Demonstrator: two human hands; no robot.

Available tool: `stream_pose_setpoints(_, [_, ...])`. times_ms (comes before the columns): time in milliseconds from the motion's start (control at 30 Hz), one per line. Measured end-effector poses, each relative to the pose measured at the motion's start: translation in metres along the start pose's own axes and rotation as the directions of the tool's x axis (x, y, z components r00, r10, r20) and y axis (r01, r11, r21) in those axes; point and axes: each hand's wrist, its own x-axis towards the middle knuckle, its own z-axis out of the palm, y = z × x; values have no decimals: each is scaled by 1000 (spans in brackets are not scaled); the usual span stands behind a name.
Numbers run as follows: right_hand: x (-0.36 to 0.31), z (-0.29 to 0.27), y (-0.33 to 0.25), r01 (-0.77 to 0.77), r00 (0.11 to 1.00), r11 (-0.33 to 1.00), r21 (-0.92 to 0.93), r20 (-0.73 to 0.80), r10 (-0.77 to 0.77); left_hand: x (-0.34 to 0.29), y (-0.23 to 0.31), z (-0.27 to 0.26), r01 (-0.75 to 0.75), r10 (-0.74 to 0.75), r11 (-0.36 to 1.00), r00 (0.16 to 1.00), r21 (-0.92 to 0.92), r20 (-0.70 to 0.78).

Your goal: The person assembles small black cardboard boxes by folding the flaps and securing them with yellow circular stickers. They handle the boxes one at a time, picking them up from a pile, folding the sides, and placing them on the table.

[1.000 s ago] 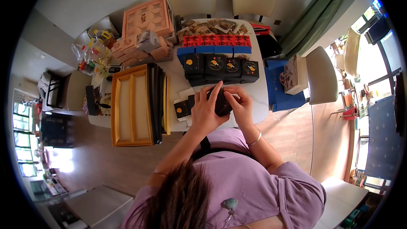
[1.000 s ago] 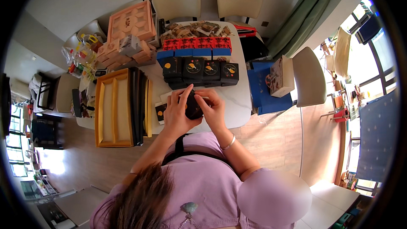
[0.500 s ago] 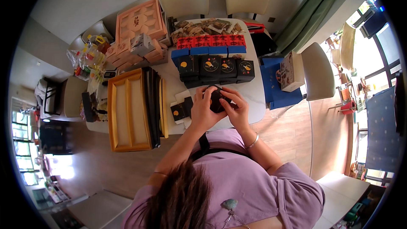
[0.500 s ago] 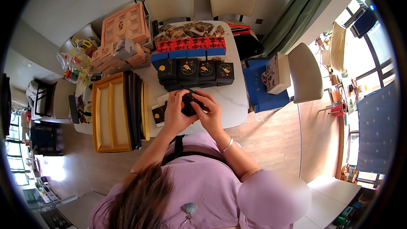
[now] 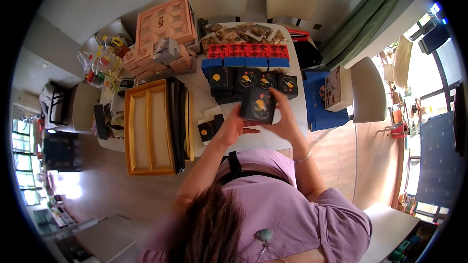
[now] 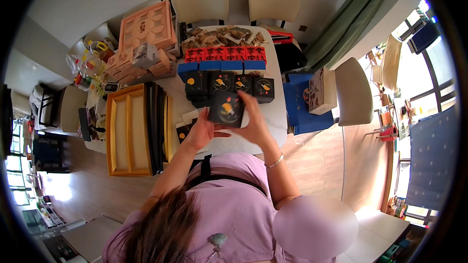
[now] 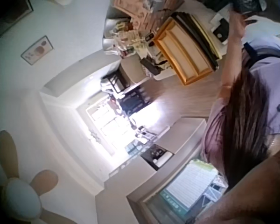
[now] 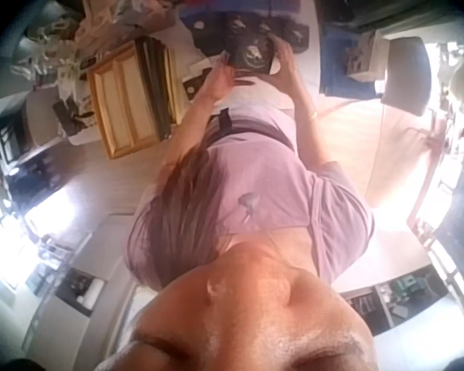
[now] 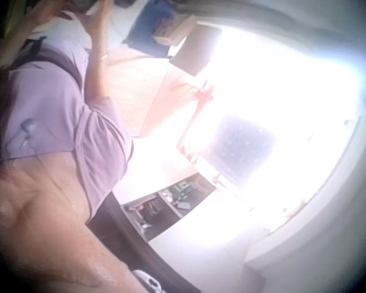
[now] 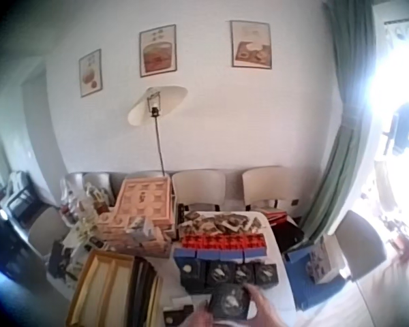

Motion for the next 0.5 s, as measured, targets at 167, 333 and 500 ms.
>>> stream_pose_setpoints(167, [40, -29, 67, -134, 988, 960, -246, -105, 111, -14, -8, -61, 107, 336, 644, 850, 758, -406])
stream_pose_setpoints(333, [64, -31, 112, -88, 988, 932, -351, 89, 127, -52, -50, -161, 589, 607, 112, 597, 801, -524])
stream_pose_setpoints(500, [60, -19, 118, -112, 987, 928, -354, 72, 146, -65, -71, -166, 789, 646, 52, 441, 613, -623])
